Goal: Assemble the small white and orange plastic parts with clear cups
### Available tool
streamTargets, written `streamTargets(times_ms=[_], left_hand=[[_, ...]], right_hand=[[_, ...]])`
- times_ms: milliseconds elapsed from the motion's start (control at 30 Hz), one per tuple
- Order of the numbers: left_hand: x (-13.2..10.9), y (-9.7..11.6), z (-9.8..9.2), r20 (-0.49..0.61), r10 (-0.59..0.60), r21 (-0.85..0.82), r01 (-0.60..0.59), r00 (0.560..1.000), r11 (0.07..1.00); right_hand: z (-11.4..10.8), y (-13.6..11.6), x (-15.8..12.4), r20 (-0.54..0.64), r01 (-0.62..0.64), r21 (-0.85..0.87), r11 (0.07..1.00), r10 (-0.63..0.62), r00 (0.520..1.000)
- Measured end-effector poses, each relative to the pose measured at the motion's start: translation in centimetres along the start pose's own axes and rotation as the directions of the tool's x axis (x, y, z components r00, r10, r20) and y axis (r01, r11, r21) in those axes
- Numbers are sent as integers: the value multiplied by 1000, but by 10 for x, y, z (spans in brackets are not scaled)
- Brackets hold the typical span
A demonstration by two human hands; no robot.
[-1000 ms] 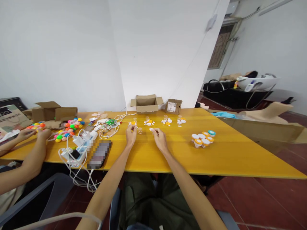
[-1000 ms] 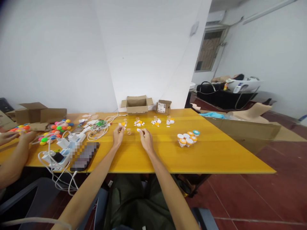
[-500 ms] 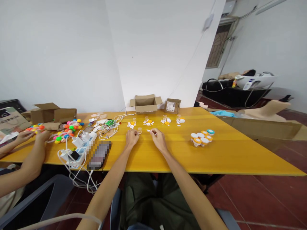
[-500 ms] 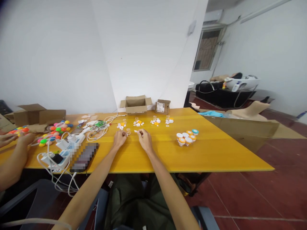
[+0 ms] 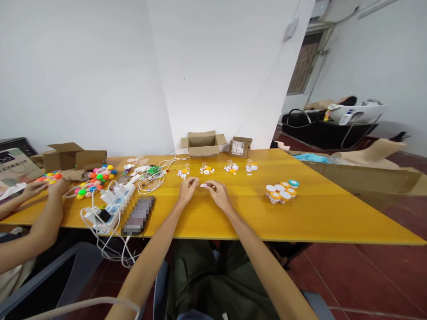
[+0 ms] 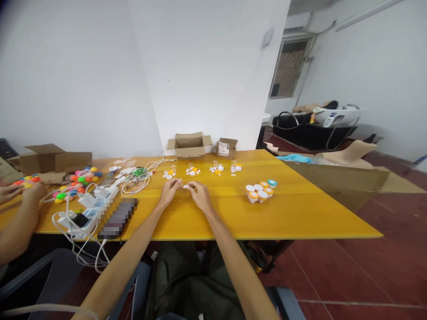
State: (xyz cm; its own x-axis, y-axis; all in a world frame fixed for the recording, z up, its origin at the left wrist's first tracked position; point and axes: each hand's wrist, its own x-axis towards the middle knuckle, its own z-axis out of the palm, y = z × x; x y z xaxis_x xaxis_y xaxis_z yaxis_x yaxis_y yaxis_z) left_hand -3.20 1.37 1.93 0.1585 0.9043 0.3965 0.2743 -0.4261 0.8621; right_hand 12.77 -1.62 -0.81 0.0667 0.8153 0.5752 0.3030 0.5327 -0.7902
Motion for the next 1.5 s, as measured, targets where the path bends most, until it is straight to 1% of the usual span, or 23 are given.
streamTargets(times_ms=[100,167,367,500,667,933,1167,1300,1400,1500], left_hand=[[-2,2,4,159,-5,-150,29,987,988],[-2,1,5,209,-9,-196,51,978,979],[0,-2,6,192,-42,-223,86,981,971],[-1,0,6,197,-23,-235,70,980,969],[-4,3,6,222,-11,-256,69,975,964],[-3,5,7,276,-7,-287,89,961,954],[-3,6,9,288,27,-265,52,957,963],[-3,7,9,302,41,-218,27,952,976],[-3,6,8,256,81,-107,-55,963,993],[-4,6,6,184,167,95,-186,969,978]], right_hand=[[-1,-5,0,14,9,35,999,-9,1000],[-1,-6,0,9,5,42,999,-5,1000],[1,-6,0,-34,-25,9,1000,25,999],[2,-4,-1,-65,-41,-23,999,39,997],[1,-1,-1,-46,-35,-63,997,32,998],[-2,7,-1,-37,-16,-219,976,8,999],[-1,9,-1,-59,-38,-271,962,23,998],[-1,7,-2,-72,-57,-237,970,41,997],[-1,4,-2,-80,-71,-211,975,55,995],[-2,-1,-2,-101,-76,-201,977,56,993]])
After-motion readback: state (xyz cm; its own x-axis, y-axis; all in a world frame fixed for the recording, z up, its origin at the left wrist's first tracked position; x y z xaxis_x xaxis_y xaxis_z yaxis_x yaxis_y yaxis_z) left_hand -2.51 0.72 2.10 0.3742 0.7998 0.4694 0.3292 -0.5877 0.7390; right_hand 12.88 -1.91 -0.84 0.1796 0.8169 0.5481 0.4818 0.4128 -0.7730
